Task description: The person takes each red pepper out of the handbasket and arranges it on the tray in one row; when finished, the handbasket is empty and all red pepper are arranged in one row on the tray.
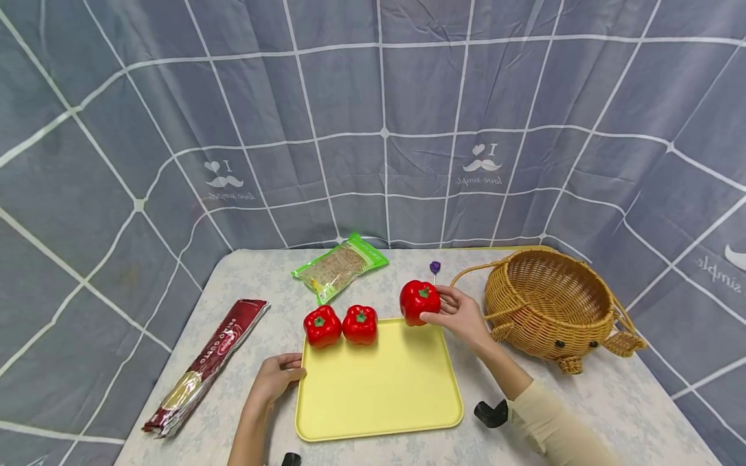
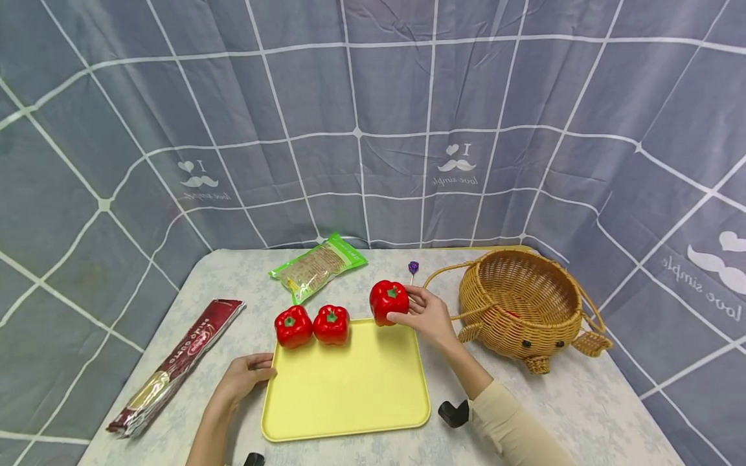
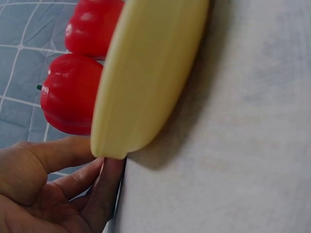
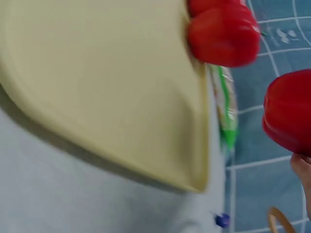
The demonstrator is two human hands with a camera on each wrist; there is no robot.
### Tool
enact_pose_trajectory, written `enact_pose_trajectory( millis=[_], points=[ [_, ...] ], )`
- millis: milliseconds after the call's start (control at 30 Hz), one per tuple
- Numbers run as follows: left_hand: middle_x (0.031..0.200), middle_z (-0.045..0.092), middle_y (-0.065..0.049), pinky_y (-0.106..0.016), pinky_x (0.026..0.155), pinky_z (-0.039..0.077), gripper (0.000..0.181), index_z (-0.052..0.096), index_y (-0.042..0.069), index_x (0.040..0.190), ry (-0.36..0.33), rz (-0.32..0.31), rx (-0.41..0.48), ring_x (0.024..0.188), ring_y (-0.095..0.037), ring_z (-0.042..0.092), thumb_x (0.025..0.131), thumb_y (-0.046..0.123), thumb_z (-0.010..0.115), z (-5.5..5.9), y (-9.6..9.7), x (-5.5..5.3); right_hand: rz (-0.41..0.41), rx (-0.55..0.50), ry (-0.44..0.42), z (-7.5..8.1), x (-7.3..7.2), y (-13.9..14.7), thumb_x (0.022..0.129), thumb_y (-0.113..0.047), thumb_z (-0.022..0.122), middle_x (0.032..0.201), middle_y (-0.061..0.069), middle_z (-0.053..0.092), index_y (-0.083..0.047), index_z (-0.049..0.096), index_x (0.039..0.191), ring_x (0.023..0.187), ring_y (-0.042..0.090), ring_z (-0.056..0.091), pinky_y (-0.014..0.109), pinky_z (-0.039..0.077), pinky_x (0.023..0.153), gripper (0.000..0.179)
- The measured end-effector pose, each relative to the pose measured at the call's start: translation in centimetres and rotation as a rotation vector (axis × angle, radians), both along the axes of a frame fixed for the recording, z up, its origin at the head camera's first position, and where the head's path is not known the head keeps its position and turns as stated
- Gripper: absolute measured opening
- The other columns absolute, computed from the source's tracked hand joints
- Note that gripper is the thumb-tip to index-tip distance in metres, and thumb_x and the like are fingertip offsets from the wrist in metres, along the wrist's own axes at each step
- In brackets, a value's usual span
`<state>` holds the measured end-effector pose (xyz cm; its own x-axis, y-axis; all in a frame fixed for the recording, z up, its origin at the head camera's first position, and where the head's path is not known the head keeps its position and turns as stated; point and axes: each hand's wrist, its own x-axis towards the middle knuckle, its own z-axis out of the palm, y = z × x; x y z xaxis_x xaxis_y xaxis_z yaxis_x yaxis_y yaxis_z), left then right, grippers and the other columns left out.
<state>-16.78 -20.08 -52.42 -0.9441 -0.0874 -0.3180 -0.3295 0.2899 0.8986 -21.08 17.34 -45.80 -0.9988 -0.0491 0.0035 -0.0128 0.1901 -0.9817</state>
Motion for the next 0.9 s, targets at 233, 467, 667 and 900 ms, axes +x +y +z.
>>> enact_pose_trajectory(
  millis=[233, 467, 667, 900],
  points=[
    [0.101, 0.065, -0.019, -0.029, 0.069, 0.055, 0.039, 0.058, -0.014, 0.121, -0.003, -0.003, 0.0, 0.08, -0.013, 0.061, 0.085, -0.002, 0.065, 0.1, 0.0, 0.1, -0.022, 0.011, -0.012, -2.9, 0.2, -2.4, 0.07, -0.016, 0.087, 0.139, 0.02, 0.055, -0.003, 0.053, 0.133, 0.124, 0.033, 0.057, 0.036, 0.052, 0.094, 0.073],
    [0.1, 0.064, -0.018, -0.029, 0.07, 0.055, 0.039, 0.058, -0.014, 0.121, -0.014, -0.002, 0.0, 0.08, -0.013, 0.061, 0.084, -0.002, 0.066, 0.1, 0.0, 0.0, -0.064, 0.172, 0.076, -4.6, 0.2, -3.7, 0.073, -0.023, 0.085, 0.128, 0.018, 0.064, -0.005, 0.061, 0.119, 0.119, 0.031, 0.061, 0.036, 0.051, 0.095, 0.055],
    [0.1, 0.064, -0.018, -0.03, 0.071, 0.056, 0.039, 0.058, -0.014, 0.121, -0.01, -0.006, 0.001, 0.081, -0.014, 0.061, 0.085, -0.001, 0.066, 0.0, 0.0, 0.0, -0.056, 0.168, 0.116, -4.9, 0.2, -3.9, 0.073, -0.019, 0.086, 0.126, 0.016, 0.065, -0.002, 0.06, 0.122, 0.12, 0.03, 0.061, 0.035, 0.05, 0.096, 0.058],
    [0.101, 0.065, -0.018, -0.029, 0.07, 0.055, 0.039, 0.058, -0.013, 0.121, -0.007, -0.006, -0.009, 0.081, -0.013, 0.061, 0.084, -0.001, 0.066, 0.0, 0.0, -0.1, -0.012, 0.164, 0.078, -5.2, 0.6, -3.2, 0.076, -0.021, 0.083, 0.137, 0.018, 0.057, 0.0, 0.052, 0.138, 0.125, 0.031, 0.056, 0.033, 0.049, 0.097, 0.072]
  ],
)
